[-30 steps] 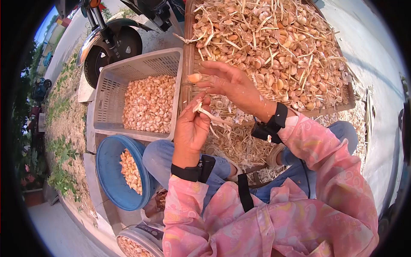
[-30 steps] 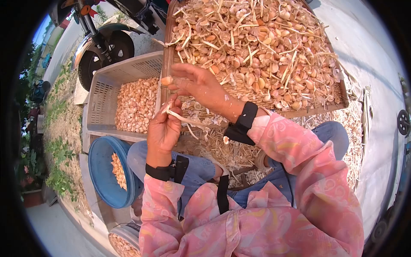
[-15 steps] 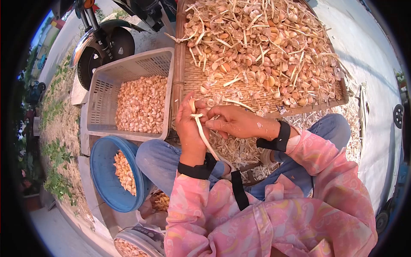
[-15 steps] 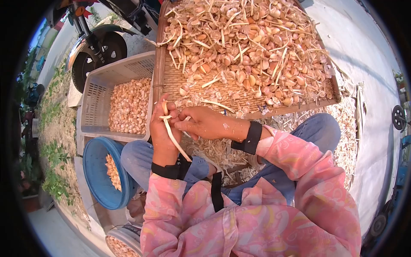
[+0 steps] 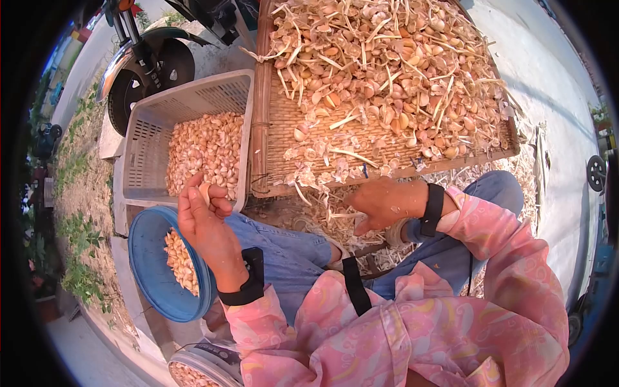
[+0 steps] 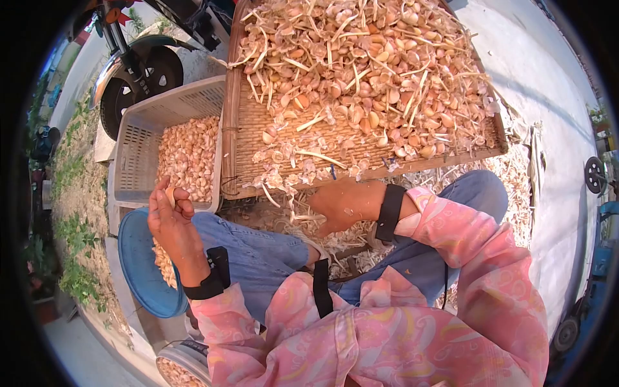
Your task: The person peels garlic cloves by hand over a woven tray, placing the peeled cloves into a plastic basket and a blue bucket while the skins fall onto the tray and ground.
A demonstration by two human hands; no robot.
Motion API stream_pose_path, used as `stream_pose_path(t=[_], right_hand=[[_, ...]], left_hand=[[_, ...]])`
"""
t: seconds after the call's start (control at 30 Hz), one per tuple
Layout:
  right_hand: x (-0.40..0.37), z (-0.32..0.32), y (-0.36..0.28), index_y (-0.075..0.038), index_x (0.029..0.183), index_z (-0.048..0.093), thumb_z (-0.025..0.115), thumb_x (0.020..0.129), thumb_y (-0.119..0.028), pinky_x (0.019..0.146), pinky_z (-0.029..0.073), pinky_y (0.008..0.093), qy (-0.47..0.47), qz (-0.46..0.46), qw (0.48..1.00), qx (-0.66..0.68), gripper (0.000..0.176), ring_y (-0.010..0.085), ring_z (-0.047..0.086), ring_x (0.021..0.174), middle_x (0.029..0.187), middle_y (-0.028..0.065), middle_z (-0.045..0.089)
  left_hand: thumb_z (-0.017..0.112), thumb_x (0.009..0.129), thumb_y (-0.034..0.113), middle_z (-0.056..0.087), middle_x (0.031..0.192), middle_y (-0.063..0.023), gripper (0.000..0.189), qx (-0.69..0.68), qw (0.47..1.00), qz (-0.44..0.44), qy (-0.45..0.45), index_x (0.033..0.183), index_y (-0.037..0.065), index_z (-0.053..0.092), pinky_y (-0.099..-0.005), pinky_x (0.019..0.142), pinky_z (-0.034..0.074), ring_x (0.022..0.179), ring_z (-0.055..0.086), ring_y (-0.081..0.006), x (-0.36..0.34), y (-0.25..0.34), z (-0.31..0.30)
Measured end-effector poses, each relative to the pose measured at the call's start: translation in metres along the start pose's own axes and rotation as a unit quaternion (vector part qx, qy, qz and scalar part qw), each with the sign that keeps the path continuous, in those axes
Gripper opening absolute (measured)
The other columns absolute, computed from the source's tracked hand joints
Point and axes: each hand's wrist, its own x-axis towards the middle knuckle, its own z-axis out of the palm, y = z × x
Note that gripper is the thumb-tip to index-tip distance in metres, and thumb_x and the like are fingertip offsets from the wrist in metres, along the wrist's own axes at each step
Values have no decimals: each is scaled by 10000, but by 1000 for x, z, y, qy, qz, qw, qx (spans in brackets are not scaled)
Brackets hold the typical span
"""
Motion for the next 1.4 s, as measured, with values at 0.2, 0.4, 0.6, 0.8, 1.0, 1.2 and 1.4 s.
stream_pose_path(t=[0.2, 0.4, 0.6, 0.8, 1.0, 1.2, 1.4], right_hand=[[71, -35, 42, -21, 930, 566, 574, 795, -162, 664, 453, 406, 343, 51, 934, 82, 196, 328, 587, 753, 788, 172, 591], [128, -37, 65, -11, 871, 554, 575, 785, -134, 686, 458, 390, 335, 51, 937, -82, 151, 332, 581, 773, 830, 170, 582], [88, -50, 54, -24, 880, 552, 622, 793, -63, 701, 471, 281, 319, 28, 898, 300, 119, 165, 587, 757, 851, 82, 595], [47, -39, 27, -23, 874, 617, 647, 811, -119, 651, 460, 234, 428, -88, 814, 382, 118, 99, 565, 716, 783, 30, 595], [36, -39, 47, -8, 927, 600, 581, 835, -88, 731, 452, 283, 404, 18, 868, 288, 123, 176, 566, 833, 889, 97, 583], [94, -43, 91, -27, 953, 572, 542, 751, -32, 745, 455, 407, 381, 68, 921, -52, 204, 345, 557, 869, 875, 165, 560], [87, -47, 84, -8, 877, 579, 565, 744, -27, 692, 464, 397, 383, 73, 918, 75, 136, 310, 580, 785, 838, 147, 580]], left_hand=[[520, 889, 241, 595, 897, -106, 332, 574, 815, 67, 43, 1041, -48, 577, -295, 755, 434, 817, 553, -182, 11, 0, -164], [557, 863, 138, 607, 803, -86, 227, 357, 930, -27, -88, 1009, -31, 597, -258, 667, 440, 734, 543, -144, 25, -5, -31], [528, 896, 152, 618, 876, -86, 272, 212, 952, -99, -195, 1093, -34, 554, -215, 616, 475, 718, 593, -117, 24, -53, 70], [516, 899, 101, 627, 865, -103, 238, -155, 910, -312, -224, 1092, -34, 550, -171, 591, 499, 692, 601, -97, 3, -56, 92], [542, 885, 92, 624, 841, -95, 218, -298, 837, -371, -271, 1063, -31, 562, -153, 570, 470, 648, 569, -73, -34, -9, 80], [564, 852, 44, 549, 834, -116, 222, -520, 706, -105, -469, 1026, -94, 553, -219, 510, 405, 599, 516, -119, -100, 114, 114], [562, 860, 32, 534, 805, -161, 232, -656, 593, -128, -448, 1013, -140, 532, -264, 479, 417, 609, 558, -180, -115, 115, 112]])
